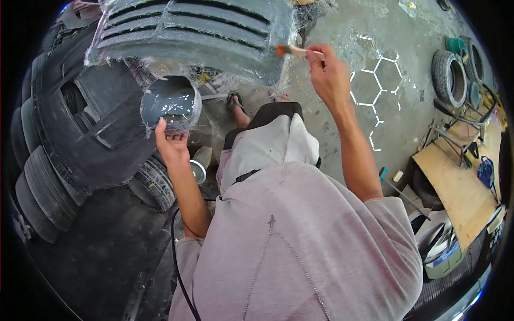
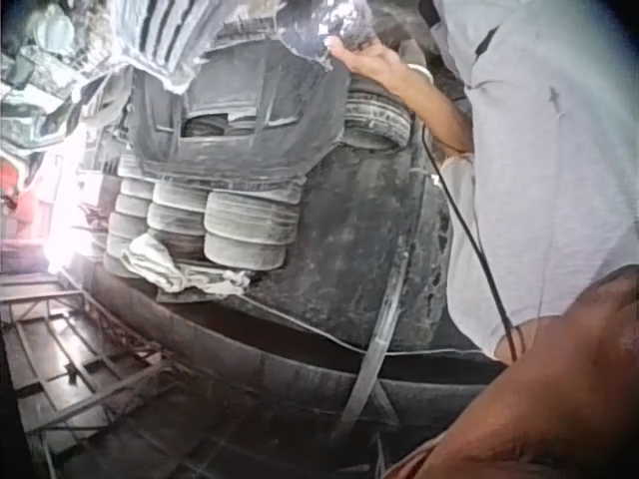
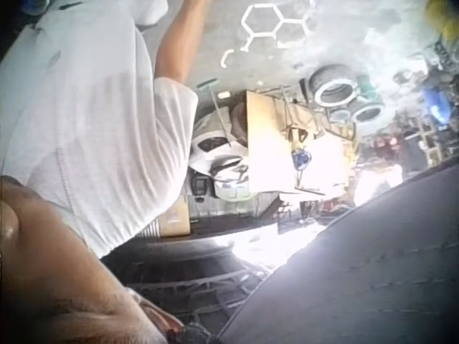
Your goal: Applying resin and fiberglass mat to a car body part using a paintbrush.
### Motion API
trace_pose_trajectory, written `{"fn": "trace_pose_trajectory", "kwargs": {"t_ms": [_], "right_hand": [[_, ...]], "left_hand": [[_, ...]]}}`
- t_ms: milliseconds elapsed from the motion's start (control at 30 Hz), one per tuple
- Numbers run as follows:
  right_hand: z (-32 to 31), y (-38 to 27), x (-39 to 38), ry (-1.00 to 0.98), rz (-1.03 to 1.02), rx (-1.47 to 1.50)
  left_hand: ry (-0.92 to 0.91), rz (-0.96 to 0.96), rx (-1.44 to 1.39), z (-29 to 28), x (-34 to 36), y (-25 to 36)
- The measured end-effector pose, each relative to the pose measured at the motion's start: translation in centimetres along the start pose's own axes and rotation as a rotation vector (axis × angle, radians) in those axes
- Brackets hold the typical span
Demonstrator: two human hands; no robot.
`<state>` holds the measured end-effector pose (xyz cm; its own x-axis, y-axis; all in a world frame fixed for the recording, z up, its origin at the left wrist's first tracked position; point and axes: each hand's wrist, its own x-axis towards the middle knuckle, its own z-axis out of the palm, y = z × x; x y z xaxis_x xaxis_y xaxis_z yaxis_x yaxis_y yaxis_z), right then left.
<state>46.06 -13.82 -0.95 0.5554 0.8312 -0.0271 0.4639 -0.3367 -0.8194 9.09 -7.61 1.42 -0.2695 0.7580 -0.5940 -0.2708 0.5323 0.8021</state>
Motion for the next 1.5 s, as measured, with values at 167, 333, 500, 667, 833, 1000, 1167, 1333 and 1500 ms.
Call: {"fn": "trace_pose_trajectory", "kwargs": {"t_ms": [167,333,500,667,833,1000,1167,1333,1500], "right_hand": [[1.9,-0.6,-2.7,-0.037,-0.52,-0.191],[3.5,-3.5,-5.5,-0.248,-0.563,-0.158],[2.4,-1.4,-1.8,-0.091,0.05,0.181],[1.8,-0.4,0.7,0.197,-0.296,-0.025],[3.7,0.5,-2.5,-0.076,-0.657,-0.213],[4.1,-3.3,-5.5,-0.193,-0.5,-0.059],[2.9,-0.3,-2.0,-0.124,0.138,0.35],[2.2,0.9,1.6,0.012,-0.093,0.141],[1.5,-0.5,2.8,0.132,-0.357,0.118]], "left_hand": [[0.058,0.016,-0.093,-0.6,2.8,-0.2],[0.073,0.017,-0.097,-1.1,3.5,-0.6],[0.039,0.021,-0.159,-2.2,3.9,-1.1],[0.07,0.032,-0.142,-1.4,3.0,-0.8],[0.049,0.025,-0.124,-1.0,3.0,-0.7],[0.072,0.001,-0.151,-1.2,3.2,-0.5],[0.105,-0.005,-0.137,-1.3,3.1,-0.6],[0.093,0.006,-0.108,-0.7,2.8,-0.2],[0.06,0.001,-0.129,-0.9,2.9,-0.3]]}}
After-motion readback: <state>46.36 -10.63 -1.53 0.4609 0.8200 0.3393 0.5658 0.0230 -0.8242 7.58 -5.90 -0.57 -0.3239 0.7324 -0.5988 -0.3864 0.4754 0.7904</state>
